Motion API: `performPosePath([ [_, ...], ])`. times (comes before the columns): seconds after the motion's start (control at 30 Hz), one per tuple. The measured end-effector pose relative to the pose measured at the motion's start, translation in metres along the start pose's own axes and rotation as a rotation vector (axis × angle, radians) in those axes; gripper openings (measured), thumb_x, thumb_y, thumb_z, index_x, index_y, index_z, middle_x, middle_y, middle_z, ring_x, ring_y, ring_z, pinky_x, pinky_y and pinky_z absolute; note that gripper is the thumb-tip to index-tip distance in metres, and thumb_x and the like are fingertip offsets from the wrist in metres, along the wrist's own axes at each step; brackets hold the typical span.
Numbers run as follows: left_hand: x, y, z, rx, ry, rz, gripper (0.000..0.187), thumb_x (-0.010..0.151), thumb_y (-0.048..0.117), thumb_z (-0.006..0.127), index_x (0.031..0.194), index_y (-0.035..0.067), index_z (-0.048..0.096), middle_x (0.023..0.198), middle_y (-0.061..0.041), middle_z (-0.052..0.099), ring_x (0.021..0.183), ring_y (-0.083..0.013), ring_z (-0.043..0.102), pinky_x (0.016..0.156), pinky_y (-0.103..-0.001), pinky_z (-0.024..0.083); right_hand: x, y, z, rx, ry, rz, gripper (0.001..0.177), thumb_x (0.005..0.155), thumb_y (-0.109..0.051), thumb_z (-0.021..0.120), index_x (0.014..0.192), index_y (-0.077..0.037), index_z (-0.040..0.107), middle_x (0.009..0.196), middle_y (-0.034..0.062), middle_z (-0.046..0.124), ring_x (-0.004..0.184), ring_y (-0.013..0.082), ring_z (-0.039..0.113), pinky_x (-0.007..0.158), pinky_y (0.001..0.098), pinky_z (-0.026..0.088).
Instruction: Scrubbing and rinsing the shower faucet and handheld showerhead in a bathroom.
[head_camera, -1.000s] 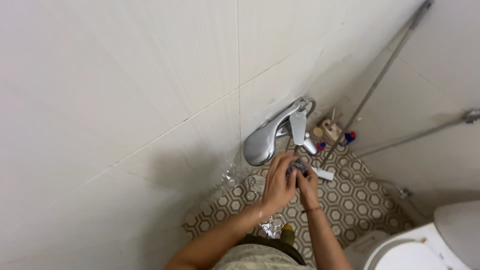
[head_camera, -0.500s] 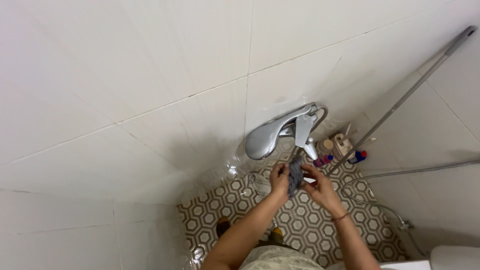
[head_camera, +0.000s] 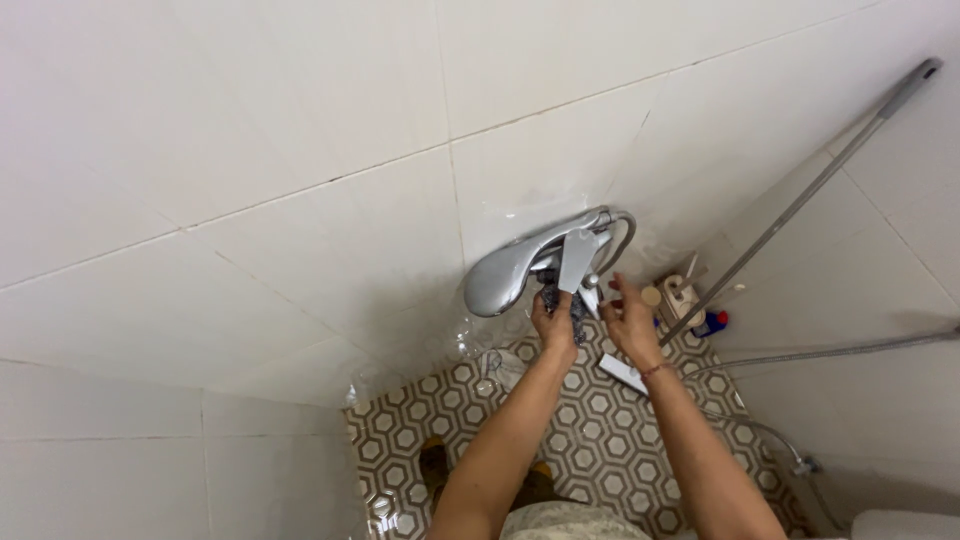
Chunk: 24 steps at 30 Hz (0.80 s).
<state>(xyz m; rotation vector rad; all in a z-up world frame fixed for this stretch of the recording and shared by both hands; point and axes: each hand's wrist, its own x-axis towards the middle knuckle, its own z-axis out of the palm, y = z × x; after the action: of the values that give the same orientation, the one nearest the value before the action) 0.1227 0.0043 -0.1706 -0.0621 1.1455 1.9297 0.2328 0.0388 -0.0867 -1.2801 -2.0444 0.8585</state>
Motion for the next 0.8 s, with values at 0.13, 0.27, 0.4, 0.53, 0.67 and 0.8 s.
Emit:
performPosePath([
  [0.13, 0.019, -0.006, 0.001, -0.001, 0.041, -0.002, 0.025, 0.093, 0.012, 0.073, 0.115, 0.002, 0.068, 0.104, -0.006, 0.070, 0.087, -0.0164, 0.063, 0.075, -0.032, 0.052, 0.006, 0.021, 0.023, -0.046, -0.065, 0.007, 0.050, 0.092, -0.010, 0.068, 0.140, -0.001, 0.056, 0.119, 0.0220, 0.066, 0.098, 0.0350, 0.068, 0.083, 0.0420, 0.054],
  [0.27, 0.033, 0.003, 0.011, -0.123, 0.166, -0.127, 0.021, 0.093, 0.011, 0.073, 0.110, -0.002, 0.071, 0.100, -0.010, 0.074, 0.079, -0.0198, 0.067, 0.066, -0.035, 0.055, 0.009, 0.030, 0.025, -0.089, -0.048, -0.091, 0.044, 0.091, -0.009, 0.070, 0.134, 0.002, 0.061, 0.108, 0.0252, 0.065, 0.096, 0.0414, 0.065, 0.083, 0.0464, 0.051],
  [0.4, 0.034, 0.019, 0.023, -0.262, 0.301, -0.256, 0.023, 0.092, 0.011, 0.073, 0.112, -0.001, 0.070, 0.103, -0.012, 0.075, 0.079, -0.0247, 0.072, 0.064, -0.038, 0.059, 0.014, 0.026, 0.025, -0.118, -0.101, -0.057, 0.045, 0.090, -0.008, 0.070, 0.133, 0.001, 0.063, 0.102, 0.0251, 0.065, 0.093, 0.0420, 0.064, 0.083, 0.0473, 0.050],
  [0.53, 0.044, 0.002, 0.011, -0.299, 0.246, -0.245, 0.025, 0.093, 0.012, 0.072, 0.115, 0.000, 0.069, 0.103, -0.012, 0.074, 0.081, -0.0255, 0.071, 0.066, -0.039, 0.059, 0.012, 0.030, 0.027, -0.138, -0.073, -0.106, 0.044, 0.090, -0.007, 0.069, 0.133, 0.002, 0.063, 0.102, 0.0261, 0.064, 0.093, 0.0435, 0.063, 0.083, 0.0475, 0.050],
  [0.67, 0.043, -0.004, -0.006, -0.209, 0.105, -0.257, 0.024, 0.095, 0.012, 0.068, 0.116, 0.001, 0.068, 0.101, -0.010, 0.072, 0.083, -0.0229, 0.069, 0.068, -0.037, 0.058, 0.011, 0.037, 0.033, -0.129, -0.048, -0.139, 0.043, 0.092, -0.006, 0.068, 0.133, 0.003, 0.063, 0.103, 0.0265, 0.063, 0.094, 0.0438, 0.062, 0.085, 0.0472, 0.050],
  [0.8, 0.047, -0.020, -0.009, -0.096, 0.059, -0.148, 0.022, 0.096, 0.008, 0.067, 0.115, -0.001, 0.069, 0.101, -0.009, 0.071, 0.083, -0.0214, 0.067, 0.070, -0.036, 0.057, 0.013, 0.042, 0.035, -0.132, -0.041, -0.157, 0.043, 0.092, -0.007, 0.068, 0.133, 0.004, 0.062, 0.106, 0.0264, 0.062, 0.095, 0.0445, 0.062, 0.084, 0.0478, 0.050],
])
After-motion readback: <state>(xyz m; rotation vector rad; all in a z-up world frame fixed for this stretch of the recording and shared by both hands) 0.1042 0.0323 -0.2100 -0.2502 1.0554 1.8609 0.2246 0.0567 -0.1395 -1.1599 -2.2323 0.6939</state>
